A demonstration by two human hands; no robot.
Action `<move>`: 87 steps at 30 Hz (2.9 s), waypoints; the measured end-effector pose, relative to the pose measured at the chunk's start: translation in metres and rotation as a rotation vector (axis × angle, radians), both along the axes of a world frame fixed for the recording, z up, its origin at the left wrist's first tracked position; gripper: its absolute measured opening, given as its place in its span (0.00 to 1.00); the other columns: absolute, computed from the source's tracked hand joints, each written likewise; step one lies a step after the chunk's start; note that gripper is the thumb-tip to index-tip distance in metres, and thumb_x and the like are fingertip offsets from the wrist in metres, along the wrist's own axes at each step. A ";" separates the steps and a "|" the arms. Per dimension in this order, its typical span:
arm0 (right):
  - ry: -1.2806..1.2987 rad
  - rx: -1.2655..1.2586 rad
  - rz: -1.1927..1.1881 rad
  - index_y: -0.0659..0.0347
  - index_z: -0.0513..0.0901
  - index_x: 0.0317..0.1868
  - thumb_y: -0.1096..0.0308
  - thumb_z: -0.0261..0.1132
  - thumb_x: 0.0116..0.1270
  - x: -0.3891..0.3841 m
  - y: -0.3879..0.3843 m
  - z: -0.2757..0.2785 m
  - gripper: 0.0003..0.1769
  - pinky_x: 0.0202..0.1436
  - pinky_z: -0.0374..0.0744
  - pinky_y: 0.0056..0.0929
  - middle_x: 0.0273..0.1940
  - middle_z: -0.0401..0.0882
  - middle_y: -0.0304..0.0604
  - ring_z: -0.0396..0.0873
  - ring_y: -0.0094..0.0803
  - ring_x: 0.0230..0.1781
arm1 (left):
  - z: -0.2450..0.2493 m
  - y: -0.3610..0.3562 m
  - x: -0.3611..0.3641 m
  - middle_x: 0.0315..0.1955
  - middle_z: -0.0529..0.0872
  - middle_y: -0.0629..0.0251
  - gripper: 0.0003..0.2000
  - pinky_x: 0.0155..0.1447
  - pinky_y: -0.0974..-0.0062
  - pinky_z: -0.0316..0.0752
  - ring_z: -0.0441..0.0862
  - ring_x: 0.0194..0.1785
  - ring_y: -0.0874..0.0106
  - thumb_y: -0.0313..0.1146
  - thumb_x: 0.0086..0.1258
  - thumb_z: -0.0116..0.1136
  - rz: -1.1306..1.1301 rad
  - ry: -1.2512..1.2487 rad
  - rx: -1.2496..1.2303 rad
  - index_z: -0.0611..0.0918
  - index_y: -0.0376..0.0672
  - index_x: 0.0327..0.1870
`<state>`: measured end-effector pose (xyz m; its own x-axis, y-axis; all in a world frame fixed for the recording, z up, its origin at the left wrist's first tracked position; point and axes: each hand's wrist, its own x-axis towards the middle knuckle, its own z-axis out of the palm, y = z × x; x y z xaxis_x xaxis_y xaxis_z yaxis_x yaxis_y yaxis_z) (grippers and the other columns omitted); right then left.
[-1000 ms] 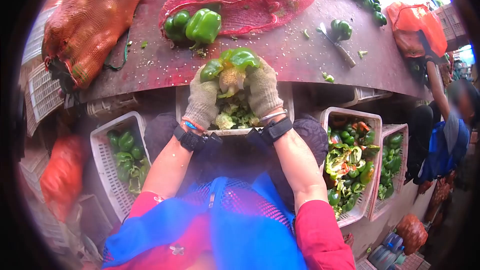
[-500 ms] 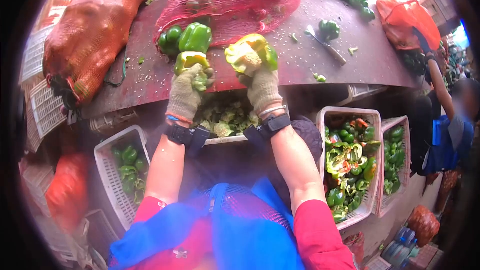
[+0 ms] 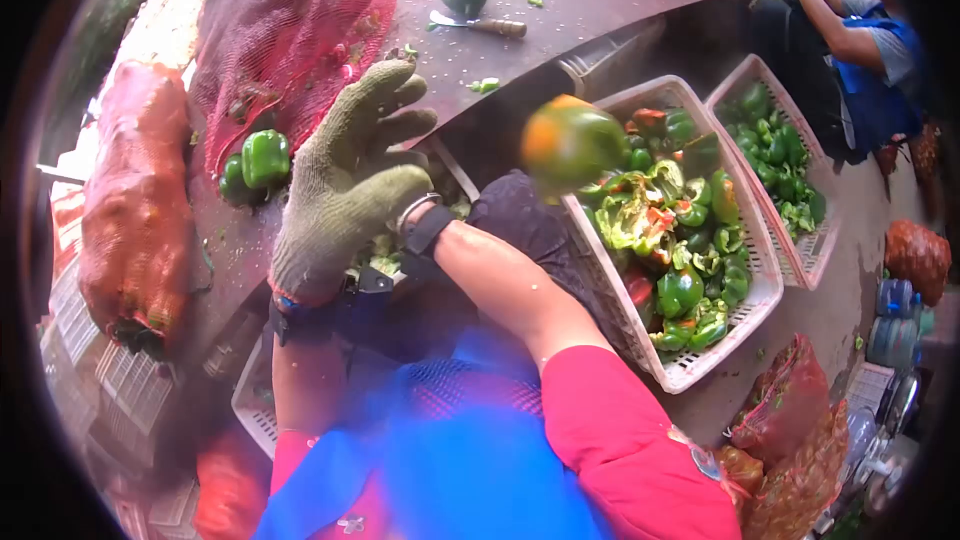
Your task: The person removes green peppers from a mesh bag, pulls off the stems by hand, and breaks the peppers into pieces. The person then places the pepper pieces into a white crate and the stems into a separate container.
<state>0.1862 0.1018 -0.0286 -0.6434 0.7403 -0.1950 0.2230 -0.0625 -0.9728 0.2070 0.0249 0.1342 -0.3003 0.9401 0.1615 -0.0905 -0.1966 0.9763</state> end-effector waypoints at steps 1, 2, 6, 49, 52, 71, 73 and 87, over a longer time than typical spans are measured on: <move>-0.035 0.123 0.031 0.60 0.86 0.41 0.61 0.63 0.63 0.004 0.003 0.001 0.13 0.45 0.80 0.41 0.36 0.84 0.51 0.82 0.45 0.40 | -0.009 -0.005 -0.023 0.60 0.76 0.59 0.32 0.62 0.72 0.73 0.76 0.61 0.68 0.20 0.59 0.65 0.128 0.203 -0.009 0.70 0.38 0.68; -0.069 0.231 0.066 0.60 0.86 0.41 0.61 0.64 0.61 0.008 0.007 0.004 0.13 0.46 0.80 0.42 0.36 0.84 0.52 0.82 0.47 0.41 | -0.019 -0.010 -0.046 0.60 0.76 0.59 0.32 0.63 0.72 0.72 0.76 0.62 0.68 0.20 0.60 0.66 0.272 0.416 -0.044 0.70 0.37 0.68; -0.131 0.336 0.271 0.60 0.86 0.39 0.62 0.68 0.56 0.017 0.014 0.030 0.14 0.47 0.80 0.46 0.38 0.85 0.55 0.82 0.54 0.43 | -0.047 -0.043 -0.107 0.58 0.78 0.60 0.30 0.63 0.73 0.72 0.77 0.58 0.70 0.23 0.61 0.67 0.419 0.674 -0.409 0.71 0.34 0.66; 0.425 -0.493 0.251 0.59 0.81 0.45 0.63 0.77 0.56 0.012 -0.037 -0.001 0.19 0.41 0.80 0.24 0.37 0.83 0.35 0.79 0.18 0.37 | -0.144 -0.083 -0.091 0.50 0.82 0.56 0.20 0.56 0.64 0.81 0.82 0.53 0.62 0.26 0.68 0.57 0.461 -0.797 0.014 0.74 0.39 0.61; 0.438 -0.463 -0.089 0.60 0.80 0.45 0.67 0.77 0.56 0.003 -0.040 -0.001 0.18 0.32 0.78 0.24 0.35 0.82 0.37 0.78 0.22 0.30 | -0.153 -0.077 -0.085 0.48 0.81 0.55 0.17 0.49 0.60 0.83 0.82 0.50 0.59 0.26 0.69 0.56 0.519 -0.924 -0.002 0.74 0.40 0.58; 0.754 -0.099 -0.117 0.63 0.75 0.60 0.65 0.55 0.75 0.071 -0.014 0.049 0.18 0.55 0.77 0.25 0.48 0.80 0.40 0.77 0.24 0.47 | -0.019 -0.019 0.017 0.61 0.75 0.61 0.26 0.63 0.75 0.72 0.76 0.61 0.70 0.25 0.70 0.59 0.453 0.291 0.091 0.68 0.35 0.69; 0.802 -0.158 -0.162 0.62 0.66 0.69 0.65 0.59 0.74 0.066 -0.026 0.057 0.26 0.56 0.77 0.26 0.50 0.80 0.43 0.77 0.25 0.49 | -0.041 -0.038 -0.006 0.56 0.79 0.62 0.23 0.58 0.75 0.76 0.79 0.55 0.72 0.32 0.74 0.56 0.665 0.238 -0.123 0.69 0.36 0.67; 0.427 0.709 0.026 0.63 0.79 0.41 0.59 0.62 0.70 0.051 -0.065 0.039 0.13 0.39 0.78 0.45 0.37 0.80 0.50 0.80 0.51 0.37 | -0.113 -0.087 -0.035 0.44 0.84 0.67 0.18 0.48 0.71 0.80 0.83 0.45 0.72 0.49 0.78 0.48 0.479 -0.577 -0.251 0.79 0.45 0.54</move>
